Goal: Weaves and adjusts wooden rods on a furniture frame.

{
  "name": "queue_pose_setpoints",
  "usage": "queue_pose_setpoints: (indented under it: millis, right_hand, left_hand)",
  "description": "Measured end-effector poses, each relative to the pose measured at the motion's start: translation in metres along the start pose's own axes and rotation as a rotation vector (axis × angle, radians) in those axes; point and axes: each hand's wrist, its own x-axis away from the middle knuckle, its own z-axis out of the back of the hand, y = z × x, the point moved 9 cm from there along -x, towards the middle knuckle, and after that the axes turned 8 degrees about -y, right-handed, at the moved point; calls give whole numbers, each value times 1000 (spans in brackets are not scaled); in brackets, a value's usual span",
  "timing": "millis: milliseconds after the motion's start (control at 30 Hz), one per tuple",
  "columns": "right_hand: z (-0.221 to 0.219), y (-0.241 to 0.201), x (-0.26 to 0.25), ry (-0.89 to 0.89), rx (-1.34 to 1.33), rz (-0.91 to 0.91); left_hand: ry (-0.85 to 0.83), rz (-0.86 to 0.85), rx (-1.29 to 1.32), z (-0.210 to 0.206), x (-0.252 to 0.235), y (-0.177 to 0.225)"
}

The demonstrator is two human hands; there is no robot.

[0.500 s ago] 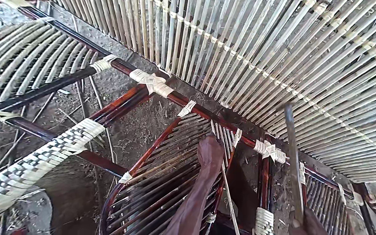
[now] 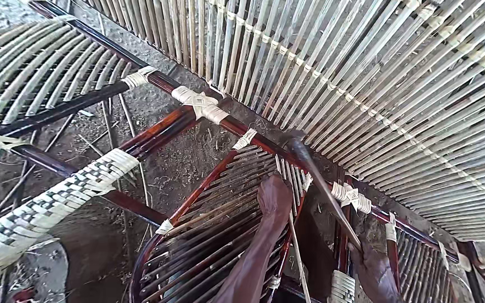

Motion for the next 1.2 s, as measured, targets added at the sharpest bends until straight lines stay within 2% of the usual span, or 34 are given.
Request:
queue_pose_setpoints:
  millis: [100,300,400,567,733,800,833,900,933,967,1133,1200]
  right_hand:
    - [-15,12,-6,-136,109,-110]
    - [11,-6,-4,9,-70,-1]
    - [13,-8,2,72,-58,83]
    - [-19,14,-10,-172,136,-107]
    - [15,-12,-6,31,-81,35]
    - [16,-14,0,59,-89,51]
    - [8,-11,2,38,-37,35]
    - [-14,4,-2,-149,79,-84]
    - [-19,8,-4,-243,79,-148]
    - [-16,7,-8,-264,59,-161]
    - [17,-24,3,10,-77,-2]
    - [3,-17,4,-33,5,-37]
  left_hand:
    - [-9,-7,6,0,4,1]
    - [-6,-51,43,2,10,1]
    - [-4,-45,50,2,10,0]
    - [0,-53,18,1,8,2]
    - [5,-63,26,1,9,2]
    - [7,-61,30,1,10,1]
    - [9,-61,27,0,10,1]
    - [10,-51,21,0,9,1]
    - [9,-49,14,0,9,2]
    - [5,-45,11,-1,8,2]
    - [7,-55,25,0,11,1]
    - [8,-55,17,0,10,2]
